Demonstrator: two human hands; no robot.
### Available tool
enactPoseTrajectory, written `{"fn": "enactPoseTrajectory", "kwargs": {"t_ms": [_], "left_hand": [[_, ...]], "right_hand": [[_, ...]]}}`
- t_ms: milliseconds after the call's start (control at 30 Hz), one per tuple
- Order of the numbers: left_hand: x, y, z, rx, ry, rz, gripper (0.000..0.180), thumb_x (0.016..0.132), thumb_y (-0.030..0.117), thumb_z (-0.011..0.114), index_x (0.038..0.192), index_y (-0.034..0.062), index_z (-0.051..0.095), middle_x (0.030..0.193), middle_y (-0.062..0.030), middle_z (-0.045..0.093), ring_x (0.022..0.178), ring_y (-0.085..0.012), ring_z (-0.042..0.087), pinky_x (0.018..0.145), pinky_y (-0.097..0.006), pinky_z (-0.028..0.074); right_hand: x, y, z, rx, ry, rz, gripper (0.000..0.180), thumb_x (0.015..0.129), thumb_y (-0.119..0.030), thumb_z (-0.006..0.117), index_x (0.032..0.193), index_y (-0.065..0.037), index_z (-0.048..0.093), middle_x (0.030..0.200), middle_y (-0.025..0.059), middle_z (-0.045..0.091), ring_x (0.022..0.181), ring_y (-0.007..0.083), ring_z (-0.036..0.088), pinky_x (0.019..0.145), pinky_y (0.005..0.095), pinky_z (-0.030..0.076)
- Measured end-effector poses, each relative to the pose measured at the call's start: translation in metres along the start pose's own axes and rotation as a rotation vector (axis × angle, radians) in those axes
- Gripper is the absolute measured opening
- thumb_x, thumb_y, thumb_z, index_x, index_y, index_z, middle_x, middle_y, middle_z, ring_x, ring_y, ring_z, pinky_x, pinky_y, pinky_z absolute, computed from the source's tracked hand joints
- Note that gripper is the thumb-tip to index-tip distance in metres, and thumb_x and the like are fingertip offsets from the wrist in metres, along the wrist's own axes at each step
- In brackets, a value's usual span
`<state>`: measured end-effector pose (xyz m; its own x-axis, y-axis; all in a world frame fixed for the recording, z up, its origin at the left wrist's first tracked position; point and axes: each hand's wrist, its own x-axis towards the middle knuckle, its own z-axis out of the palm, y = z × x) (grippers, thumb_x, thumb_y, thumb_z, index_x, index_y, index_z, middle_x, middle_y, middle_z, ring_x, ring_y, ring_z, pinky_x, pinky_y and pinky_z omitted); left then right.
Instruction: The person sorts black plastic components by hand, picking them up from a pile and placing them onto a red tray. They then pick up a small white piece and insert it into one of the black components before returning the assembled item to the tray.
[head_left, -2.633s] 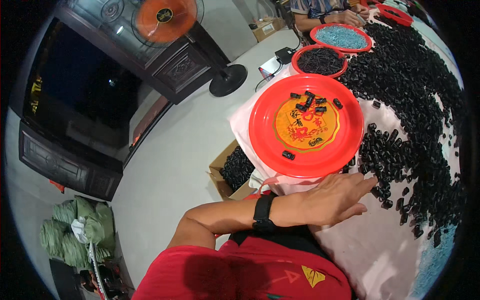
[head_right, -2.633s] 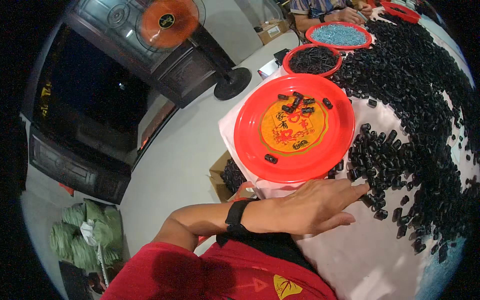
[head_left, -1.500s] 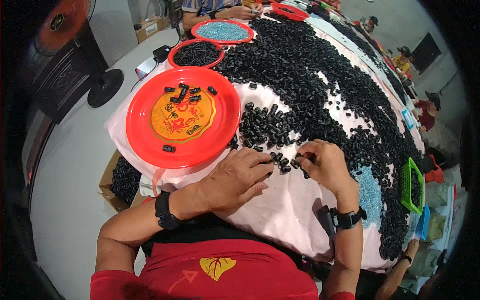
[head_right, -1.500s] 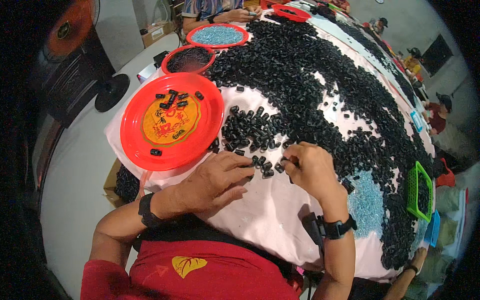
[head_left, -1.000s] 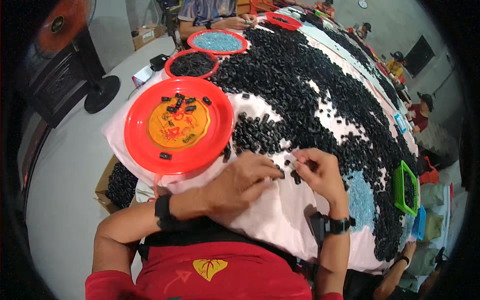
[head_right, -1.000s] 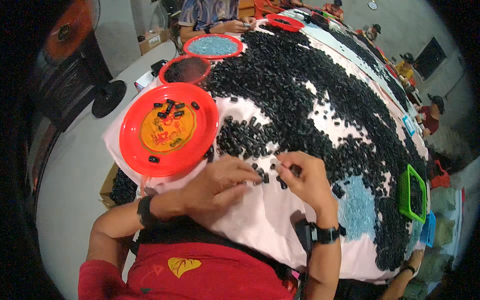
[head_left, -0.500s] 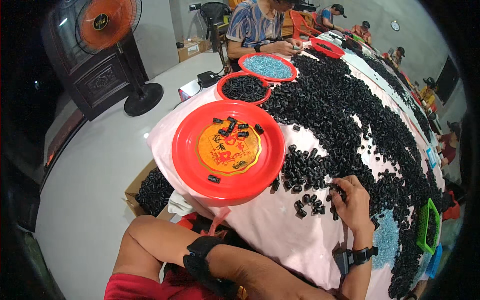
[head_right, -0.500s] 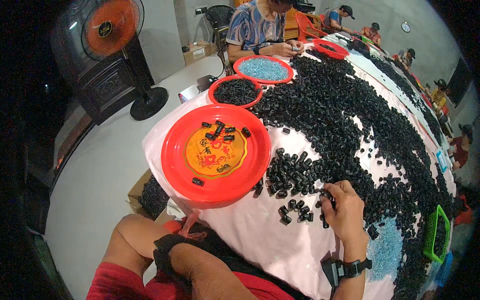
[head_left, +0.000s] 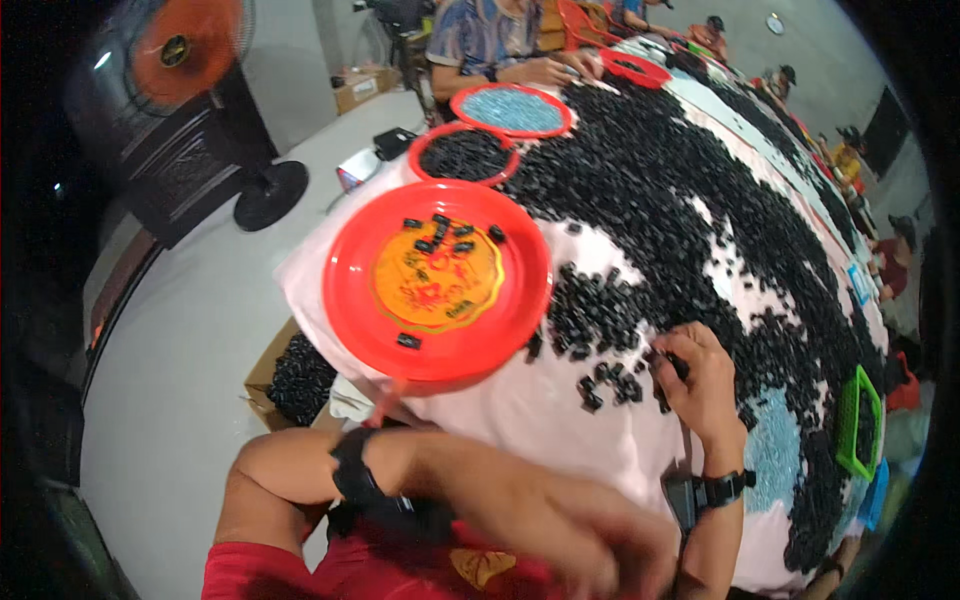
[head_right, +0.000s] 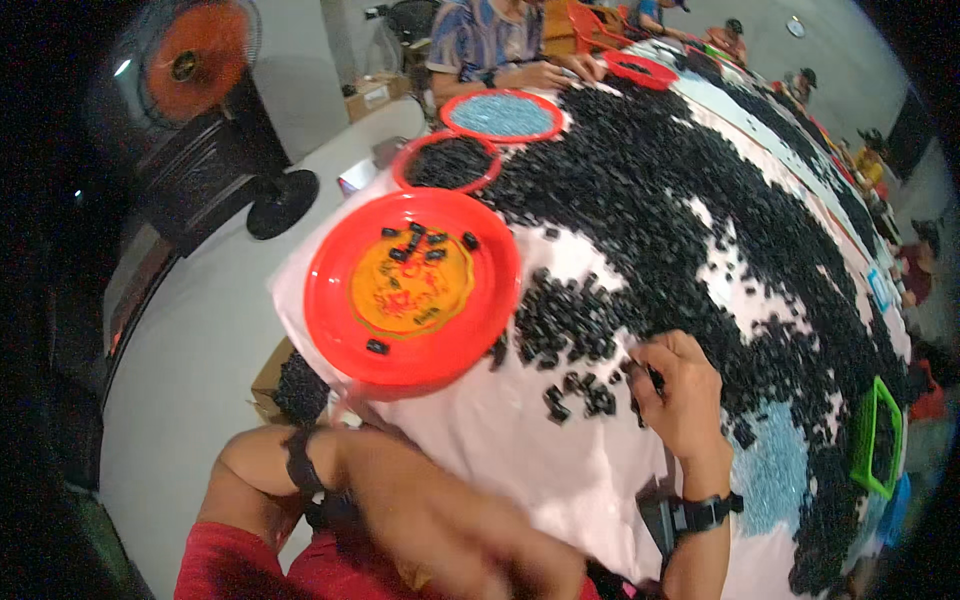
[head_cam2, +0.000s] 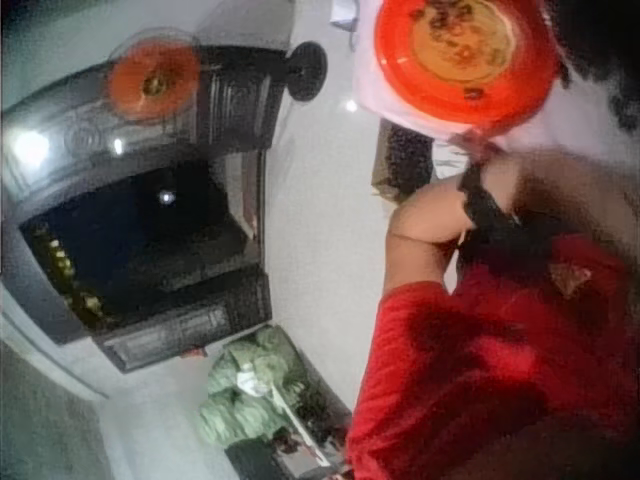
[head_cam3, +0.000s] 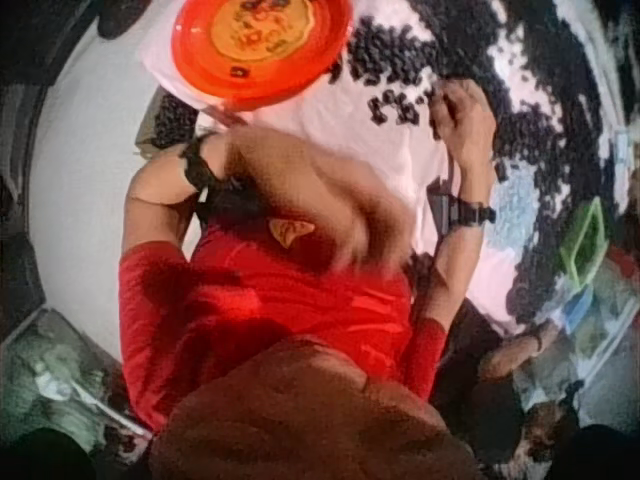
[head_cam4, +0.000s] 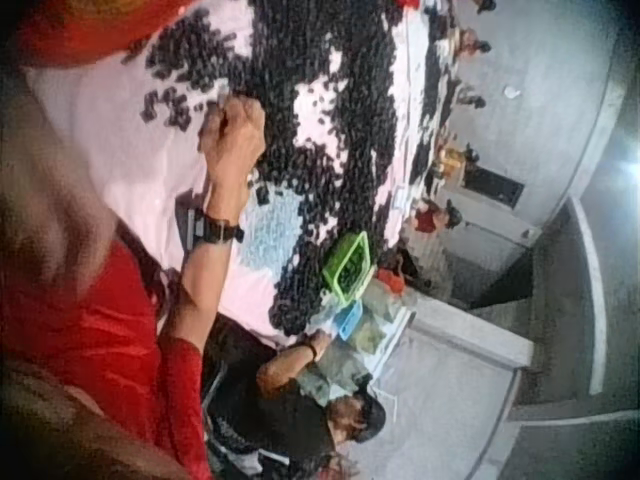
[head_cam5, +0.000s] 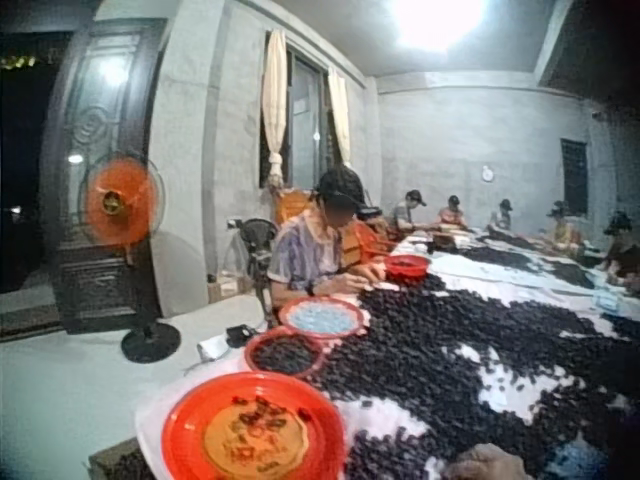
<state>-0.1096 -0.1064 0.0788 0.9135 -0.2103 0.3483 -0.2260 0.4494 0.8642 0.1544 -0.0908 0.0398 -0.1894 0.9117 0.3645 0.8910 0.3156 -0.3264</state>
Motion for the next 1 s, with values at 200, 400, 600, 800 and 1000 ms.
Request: {"fn": "enactPoseTrajectory", "kwargs": {"t_ms": [200,400,600,800,1000], "left_hand": [[-0.037,-0.013,-0.065,0.997,0.679,-0.269,0.029,0.102,0.019,0.058,0.123,-0.0012,0.063,0.116,-0.0146,0.063,0.101,-0.0257,0.066,0.085,-0.036,0.053],[-0.028,-0.04,-0.083,1.337,0.895,-0.194,0.036,0.096,0.01,0.065,0.131,-0.0002,0.062,0.111,-0.0161,0.059,0.1,-0.0303,0.063,0.088,-0.038,0.053],[-0.019,-0.053,-0.087,1.439,0.923,-0.258,0.034,0.093,0.009,0.067,0.127,0.0044,0.065,0.105,-0.0154,0.058,0.096,-0.0304,0.063,0.081,-0.039,0.054],[-0.01,-0.051,-0.087,1.554,0.895,-0.16,0.04,0.087,0.011,0.074,0.126,0.0051,0.066,0.114,-0.0167,0.06,0.1,-0.0337,0.063,0.086,-0.04,0.053],[-0.007,-0.048,-0.08,1.676,0.78,-0.193,0.042,0.087,0.012,0.073,0.128,0.0024,0.065,0.121,-0.0185,0.062,0.107,-0.0358,0.062,0.094,-0.041,0.051]], "right_hand": [[-0.006,-0.002,-0.011,-0.065,-0.149,0.146,0.019,0.084,-0.008,0.073,0.103,-0.006,0.075,0.088,0.0122,0.066,0.084,0.0349,0.067,0.074,0.0427,0.054],[-0.016,0.001,-0.013,0.022,-0.001,0.18,0.017,0.083,-0.01,0.076,0.1,-0.006,0.076,0.086,0.0131,0.067,0.08,0.0331,0.068,0.072,0.0414,0.054],[-0.022,-0.004,-0.019,0.058,-0.145,0.131,0.017,0.079,-0.012,0.08,0.095,-0.006,0.077,0.081,0.0112,0.069,0.073,0.0311,0.069,0.067,0.0411,0.054],[-0.024,-0.003,-0.024,0.074,-0.171,0.205,0.017,0.079,-0.015,0.08,0.094,-0.006,0.078,0.081,0.0108,0.07,0.075,0.0308,0.07,0.067,0.0406,0.054],[-0.024,-0.004,-0.018,0.081,-0.179,0.092,0.024,0.079,-0.019,0.081,0.099,-0.007,0.077,0.082,0.011,0.07,0.078,0.0316,0.071,0.069,0.0412,0.055]]}}
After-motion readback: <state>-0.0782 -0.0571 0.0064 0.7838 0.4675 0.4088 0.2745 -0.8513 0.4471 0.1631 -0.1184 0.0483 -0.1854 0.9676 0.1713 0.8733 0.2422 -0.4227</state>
